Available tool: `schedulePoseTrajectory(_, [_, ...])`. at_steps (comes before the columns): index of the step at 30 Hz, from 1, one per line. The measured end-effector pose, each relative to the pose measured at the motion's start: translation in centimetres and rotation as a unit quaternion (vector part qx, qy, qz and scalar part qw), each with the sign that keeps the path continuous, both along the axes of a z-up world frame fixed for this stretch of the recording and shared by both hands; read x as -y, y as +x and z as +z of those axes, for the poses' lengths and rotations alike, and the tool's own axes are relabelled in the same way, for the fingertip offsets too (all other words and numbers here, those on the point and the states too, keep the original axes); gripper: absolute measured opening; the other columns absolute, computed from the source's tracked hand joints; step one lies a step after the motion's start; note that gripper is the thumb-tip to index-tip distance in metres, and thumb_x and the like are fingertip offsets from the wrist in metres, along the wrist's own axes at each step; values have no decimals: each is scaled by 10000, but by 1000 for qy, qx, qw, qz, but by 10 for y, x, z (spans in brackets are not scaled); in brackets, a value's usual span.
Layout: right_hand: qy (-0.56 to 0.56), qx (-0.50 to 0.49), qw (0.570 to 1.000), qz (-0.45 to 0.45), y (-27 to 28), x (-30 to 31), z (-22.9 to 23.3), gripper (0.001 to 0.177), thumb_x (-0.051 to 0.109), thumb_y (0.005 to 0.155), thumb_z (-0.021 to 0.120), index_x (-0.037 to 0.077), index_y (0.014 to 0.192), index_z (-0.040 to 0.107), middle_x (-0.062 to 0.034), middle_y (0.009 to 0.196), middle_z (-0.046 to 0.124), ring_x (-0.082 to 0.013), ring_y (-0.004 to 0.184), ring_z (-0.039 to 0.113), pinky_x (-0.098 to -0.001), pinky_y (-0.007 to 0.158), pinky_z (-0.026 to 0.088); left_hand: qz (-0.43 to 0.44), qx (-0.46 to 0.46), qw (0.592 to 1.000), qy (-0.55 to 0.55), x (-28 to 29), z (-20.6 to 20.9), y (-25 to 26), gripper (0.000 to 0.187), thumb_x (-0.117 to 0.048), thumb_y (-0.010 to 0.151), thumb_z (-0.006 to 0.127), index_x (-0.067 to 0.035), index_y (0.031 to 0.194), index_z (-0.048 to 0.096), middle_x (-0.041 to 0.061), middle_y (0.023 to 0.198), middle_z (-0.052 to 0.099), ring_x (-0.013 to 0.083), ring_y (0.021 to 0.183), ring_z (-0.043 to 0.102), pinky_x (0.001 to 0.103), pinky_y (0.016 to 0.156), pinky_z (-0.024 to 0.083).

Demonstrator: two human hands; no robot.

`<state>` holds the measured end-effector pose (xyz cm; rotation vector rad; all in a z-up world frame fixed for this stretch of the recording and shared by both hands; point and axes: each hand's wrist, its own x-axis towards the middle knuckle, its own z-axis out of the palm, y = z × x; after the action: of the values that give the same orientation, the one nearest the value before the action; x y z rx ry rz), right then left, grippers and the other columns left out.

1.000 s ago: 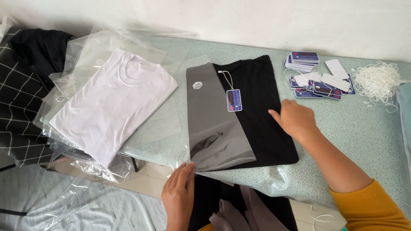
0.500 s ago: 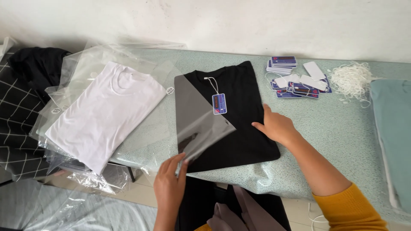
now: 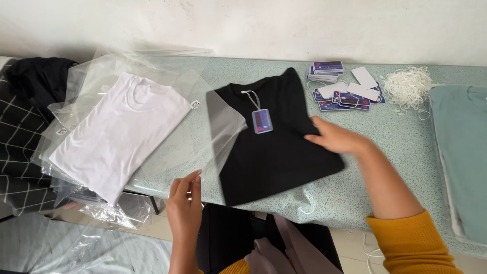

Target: Folding a t-shirt, attaching a brand tag, and placing it into a plastic bag for shipping or retail.

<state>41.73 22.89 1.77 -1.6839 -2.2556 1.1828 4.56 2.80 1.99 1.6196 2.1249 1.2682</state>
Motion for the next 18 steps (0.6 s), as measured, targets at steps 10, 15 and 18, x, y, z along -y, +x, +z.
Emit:
schedulePoseTrajectory(10, [46, 164, 980, -103, 92, -30, -5, 269, 262, 975, 613, 139, 1200, 693, -64, 1145, 757, -276, 1031, 680, -383, 912, 461, -38, 46, 990, -127, -8, -2, 16, 374, -310, 1002, 588, -233, 1368, 603, -23, 967, 599, 120, 724, 597, 321, 633, 510])
schedulePoseTrajectory(15, [366, 144, 904, -168, 30, -31, -33, 320, 271, 1057, 575, 61, 1277, 674, -135, 1174, 710, -386, 1002, 681, -525, 712, 543, -177, 22, 972, -153, -19, -11, 43, 376, -303, 1020, 547, -241, 1387, 606, -7, 985, 584, 154, 733, 641, 353, 627, 535])
schedulePoseTrajectory(18, [551, 211, 803, -83, 28, -24, -42, 240, 392, 1057, 636, 304, 1275, 685, 83, 930, 562, -151, 880, 680, -297, 700, 556, -168, -46, 965, -194, -25, 6, 51, 317, -322, 1044, 545, -304, 1343, 650, 6, 999, 612, 227, 801, 727, 418, 727, 631])
